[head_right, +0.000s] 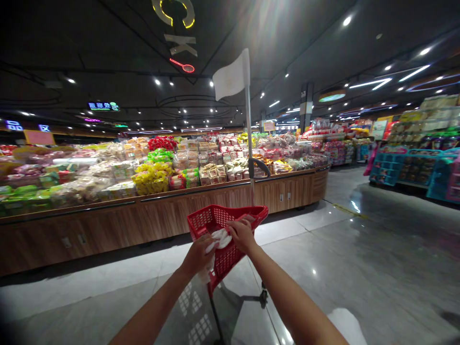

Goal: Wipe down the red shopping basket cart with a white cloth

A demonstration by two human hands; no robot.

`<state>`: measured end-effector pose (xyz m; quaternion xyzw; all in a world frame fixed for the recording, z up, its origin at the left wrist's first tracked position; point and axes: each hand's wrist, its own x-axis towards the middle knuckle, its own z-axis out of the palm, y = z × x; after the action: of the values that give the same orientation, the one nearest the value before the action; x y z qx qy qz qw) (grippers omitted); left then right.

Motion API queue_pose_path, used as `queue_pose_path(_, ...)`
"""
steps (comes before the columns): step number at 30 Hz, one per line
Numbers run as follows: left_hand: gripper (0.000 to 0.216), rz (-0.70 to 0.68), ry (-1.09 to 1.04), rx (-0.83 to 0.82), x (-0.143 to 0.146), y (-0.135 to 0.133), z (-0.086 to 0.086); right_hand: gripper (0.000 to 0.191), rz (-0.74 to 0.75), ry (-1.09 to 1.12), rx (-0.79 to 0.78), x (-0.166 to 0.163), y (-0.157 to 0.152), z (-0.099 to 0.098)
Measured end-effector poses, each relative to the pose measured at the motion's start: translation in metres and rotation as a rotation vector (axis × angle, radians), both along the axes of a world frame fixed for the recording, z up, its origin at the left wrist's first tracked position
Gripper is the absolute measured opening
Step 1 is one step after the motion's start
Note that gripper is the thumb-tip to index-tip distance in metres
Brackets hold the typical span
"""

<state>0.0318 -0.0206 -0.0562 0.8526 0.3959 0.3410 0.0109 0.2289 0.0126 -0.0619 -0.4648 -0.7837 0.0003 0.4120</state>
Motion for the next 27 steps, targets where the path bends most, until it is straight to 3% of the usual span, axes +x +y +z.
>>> queue_pose_path(2,0.024,-0.006,-0.104,-0.017,-0.007,0.005,-0.011,0.027,-0.033,-0.067,-0.013,0.002,-0.006,0.005)
queue_pose_path(6,0.032,0.136,-0.283,-0.081,-0.016,0.023,-0.028,0.027,-0.038,-0.227,-0.001,-0.028,-0.034,0.009)
queue_pose_path(12,0.034,0.311,-0.299,-0.145,-0.016,0.045,-0.034,0.019,-0.208,-0.243,0.076,-0.061,-0.057,-0.006)
queue_pose_path(15,0.035,0.336,-0.293,-0.104,-0.004,0.038,-0.039,0.024,-0.226,-0.211,0.118,-0.054,-0.051,-0.011)
queue_pose_path(21,0.030,0.183,-0.297,0.042,0.018,0.015,-0.060,0.041,-0.223,-0.126,0.249,-0.025,-0.057,-0.017)
queue_pose_path(24,0.030,0.168,-0.253,-0.021,0.004,0.023,-0.071,0.042,-0.175,-0.120,0.300,-0.008,-0.065,-0.023)
queue_pose_path(27,0.029,0.245,-0.206,-0.113,-0.018,0.038,-0.079,0.042,-0.115,-0.137,0.341,0.018,-0.066,-0.027)
